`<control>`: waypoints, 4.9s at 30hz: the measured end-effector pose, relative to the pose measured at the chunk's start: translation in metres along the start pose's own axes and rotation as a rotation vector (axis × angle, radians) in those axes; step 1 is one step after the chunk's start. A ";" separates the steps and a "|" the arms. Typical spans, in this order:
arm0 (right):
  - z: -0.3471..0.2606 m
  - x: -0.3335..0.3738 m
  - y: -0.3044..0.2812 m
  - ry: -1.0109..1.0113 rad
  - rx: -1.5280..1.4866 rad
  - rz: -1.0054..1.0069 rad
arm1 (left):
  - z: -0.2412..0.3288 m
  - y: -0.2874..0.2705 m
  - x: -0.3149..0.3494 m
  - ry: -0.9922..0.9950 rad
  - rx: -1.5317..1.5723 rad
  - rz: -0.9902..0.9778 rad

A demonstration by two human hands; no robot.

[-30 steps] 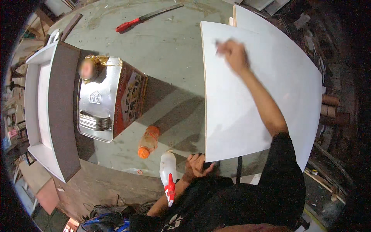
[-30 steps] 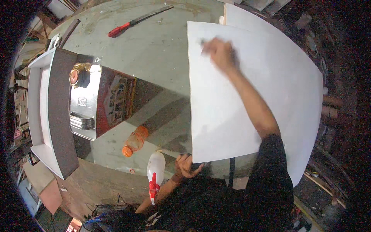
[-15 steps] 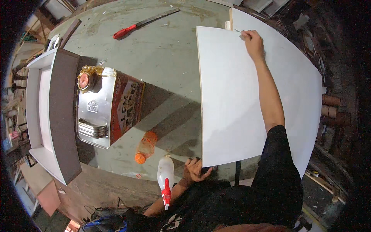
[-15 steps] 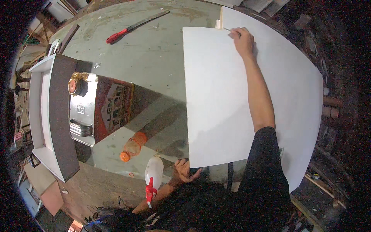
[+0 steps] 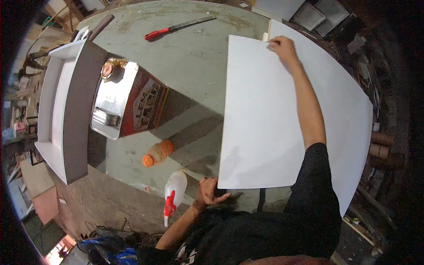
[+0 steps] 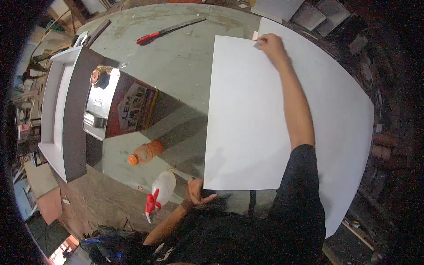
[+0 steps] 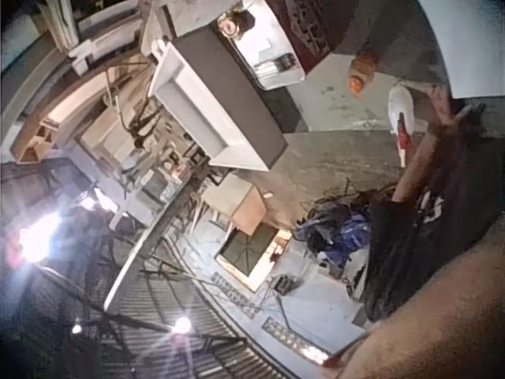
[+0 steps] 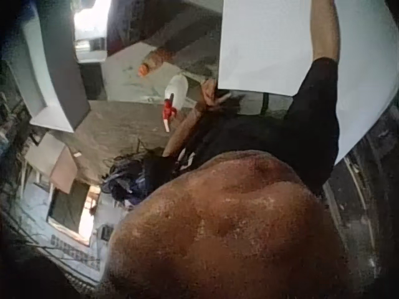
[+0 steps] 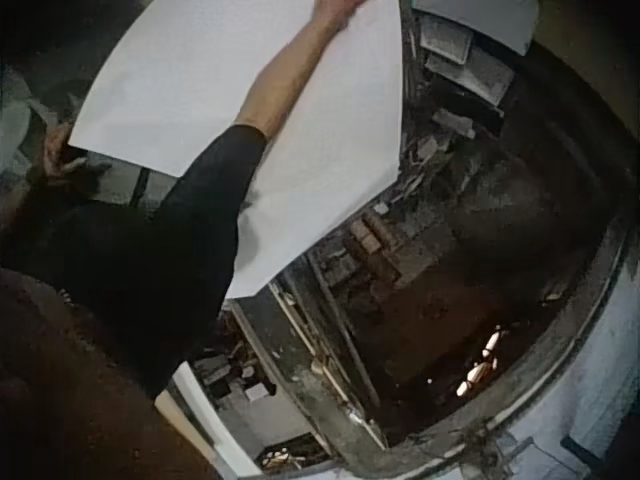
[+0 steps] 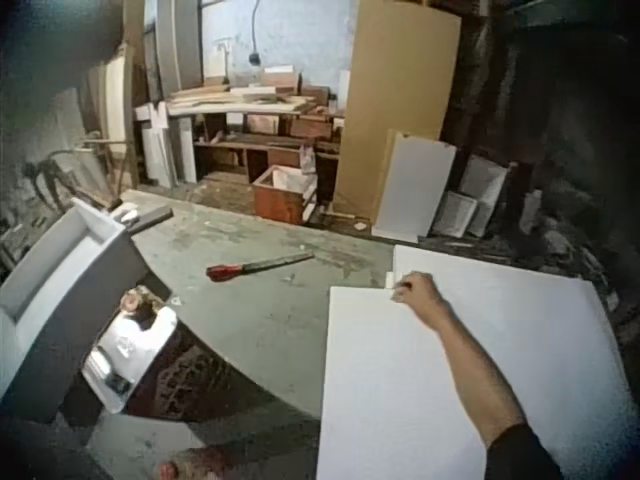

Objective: The person applies glue along the edges of a white laminate sheet and wipes the surface with a small cloth.

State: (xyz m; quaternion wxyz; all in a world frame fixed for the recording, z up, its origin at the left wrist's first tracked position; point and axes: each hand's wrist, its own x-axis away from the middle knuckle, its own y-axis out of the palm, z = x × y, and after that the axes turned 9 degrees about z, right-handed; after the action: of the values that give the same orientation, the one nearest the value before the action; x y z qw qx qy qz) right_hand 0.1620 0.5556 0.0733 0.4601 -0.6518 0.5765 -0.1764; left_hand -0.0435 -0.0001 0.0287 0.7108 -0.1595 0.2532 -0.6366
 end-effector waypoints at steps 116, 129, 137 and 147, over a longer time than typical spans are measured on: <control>-0.106 -0.045 0.102 -0.252 -0.428 -0.133 | -0.017 0.036 0.021 -0.118 -0.527 0.225; 0.013 -0.001 0.015 -0.157 -0.328 0.023 | -0.028 0.044 0.029 -0.056 -0.479 0.256; -0.073 -0.003 0.063 -0.393 -0.106 0.125 | -0.043 0.054 0.045 -0.014 -0.543 0.355; 0.169 0.066 -0.115 0.208 0.220 0.413 | -0.042 0.046 0.046 0.037 -0.455 0.336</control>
State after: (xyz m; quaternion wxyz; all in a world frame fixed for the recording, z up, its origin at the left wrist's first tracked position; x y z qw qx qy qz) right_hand 0.3761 0.5521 0.0590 0.4928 -0.4446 0.7190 -0.2062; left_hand -0.0265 -0.0349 -0.0378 0.7477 -0.2592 0.4254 -0.4391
